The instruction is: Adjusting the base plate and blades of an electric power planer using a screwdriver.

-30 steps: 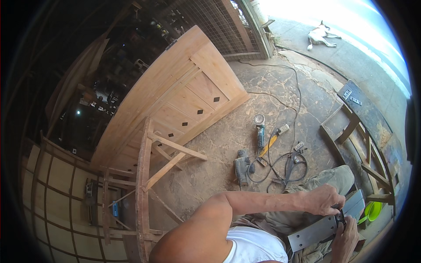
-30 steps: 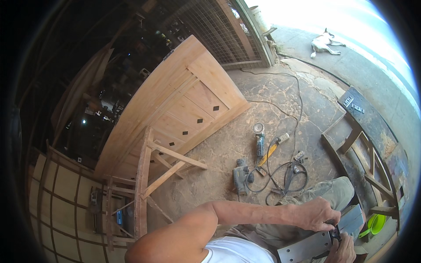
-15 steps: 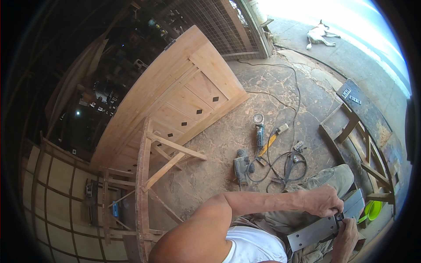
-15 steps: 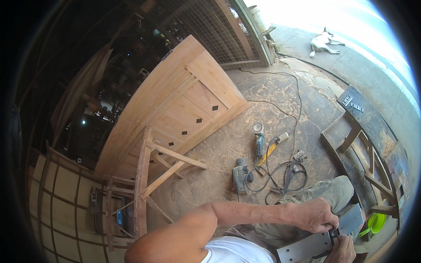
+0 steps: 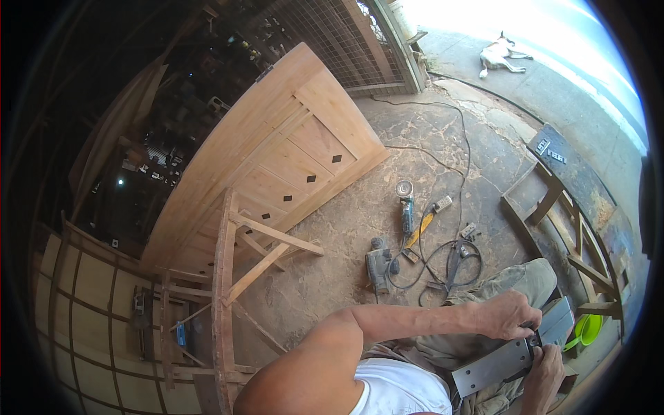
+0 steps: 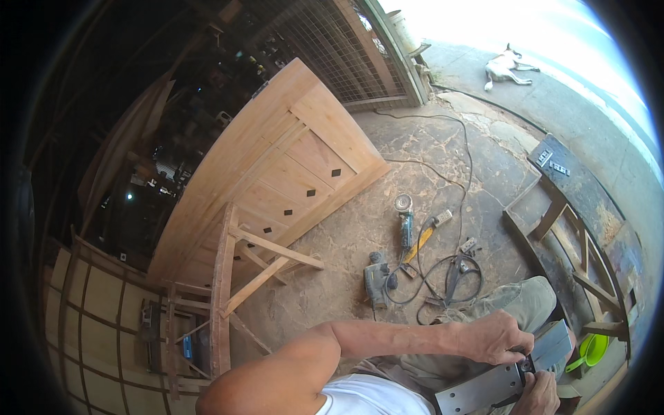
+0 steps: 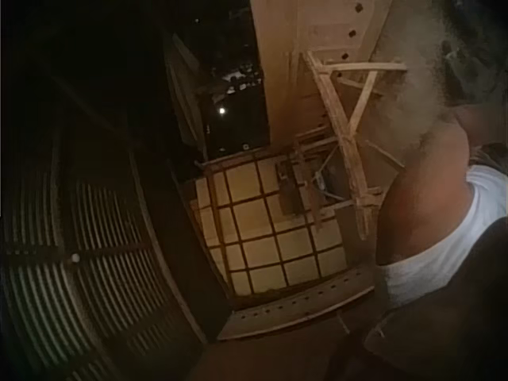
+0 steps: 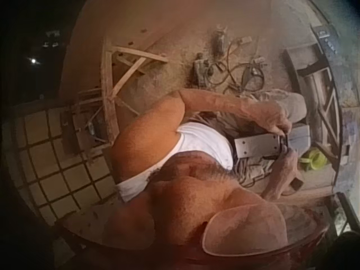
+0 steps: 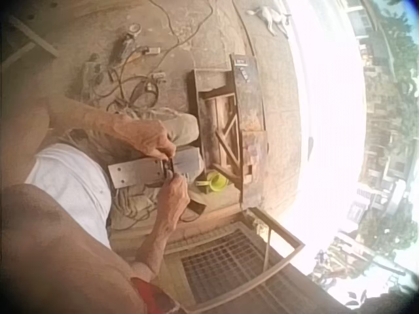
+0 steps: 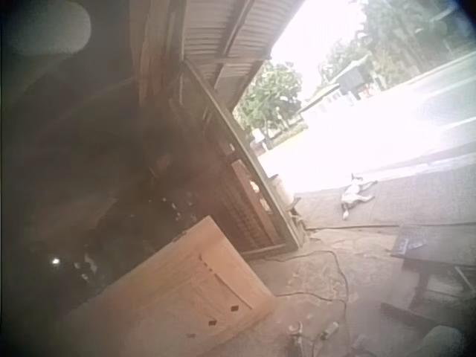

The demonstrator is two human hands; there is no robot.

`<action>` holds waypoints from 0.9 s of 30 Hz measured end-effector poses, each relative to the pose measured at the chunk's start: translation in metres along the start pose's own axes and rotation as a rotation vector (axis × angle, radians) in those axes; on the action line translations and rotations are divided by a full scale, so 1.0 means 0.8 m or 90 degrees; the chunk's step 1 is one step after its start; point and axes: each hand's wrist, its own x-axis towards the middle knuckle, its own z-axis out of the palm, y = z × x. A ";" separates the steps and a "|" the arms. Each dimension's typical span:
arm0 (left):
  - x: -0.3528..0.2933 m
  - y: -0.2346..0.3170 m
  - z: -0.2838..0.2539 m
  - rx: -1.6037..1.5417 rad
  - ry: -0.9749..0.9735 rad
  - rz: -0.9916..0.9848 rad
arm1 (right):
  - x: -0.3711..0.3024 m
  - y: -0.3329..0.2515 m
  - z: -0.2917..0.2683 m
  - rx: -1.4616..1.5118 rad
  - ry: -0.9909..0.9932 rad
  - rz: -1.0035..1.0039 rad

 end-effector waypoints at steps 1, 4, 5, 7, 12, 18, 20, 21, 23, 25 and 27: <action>-0.001 -0.001 -0.002 -0.002 -0.032 0.009 | 0.000 -0.001 -0.001 0.000 -0.001 -0.001; 0.002 0.008 -0.012 -0.004 -0.057 0.026 | -0.003 0.000 -0.008 0.004 0.042 -0.064; 0.004 0.011 -0.013 -0.004 -0.048 0.033 | -0.004 0.001 -0.010 0.016 0.057 -0.085; 0.001 0.005 -0.006 -0.016 -0.026 0.020 | -0.002 -0.001 -0.007 0.025 0.070 -0.104; -0.001 0.002 -0.006 -0.022 -0.036 0.023 | -0.003 0.009 0.010 0.002 0.052 -0.051; -0.001 0.004 -0.003 -0.048 0.000 -0.007 | 0.000 0.023 0.038 0.094 0.143 -0.100; 0.000 0.001 -0.002 -0.046 -0.055 0.030 | -0.002 0.022 0.046 0.091 0.150 -0.079; 0.001 0.004 -0.003 -0.047 -0.055 0.030 | -0.002 0.022 0.048 0.089 0.157 -0.058; -0.001 0.014 -0.012 -0.008 -0.016 0.014 | 0.001 0.009 0.010 0.065 0.121 -0.096; -0.001 0.009 -0.008 -0.009 -0.012 0.010 | -0.002 0.006 0.001 0.034 0.085 -0.130; 0.000 0.007 -0.006 -0.009 -0.007 0.008 | 0.000 0.014 0.025 0.106 0.134 -0.098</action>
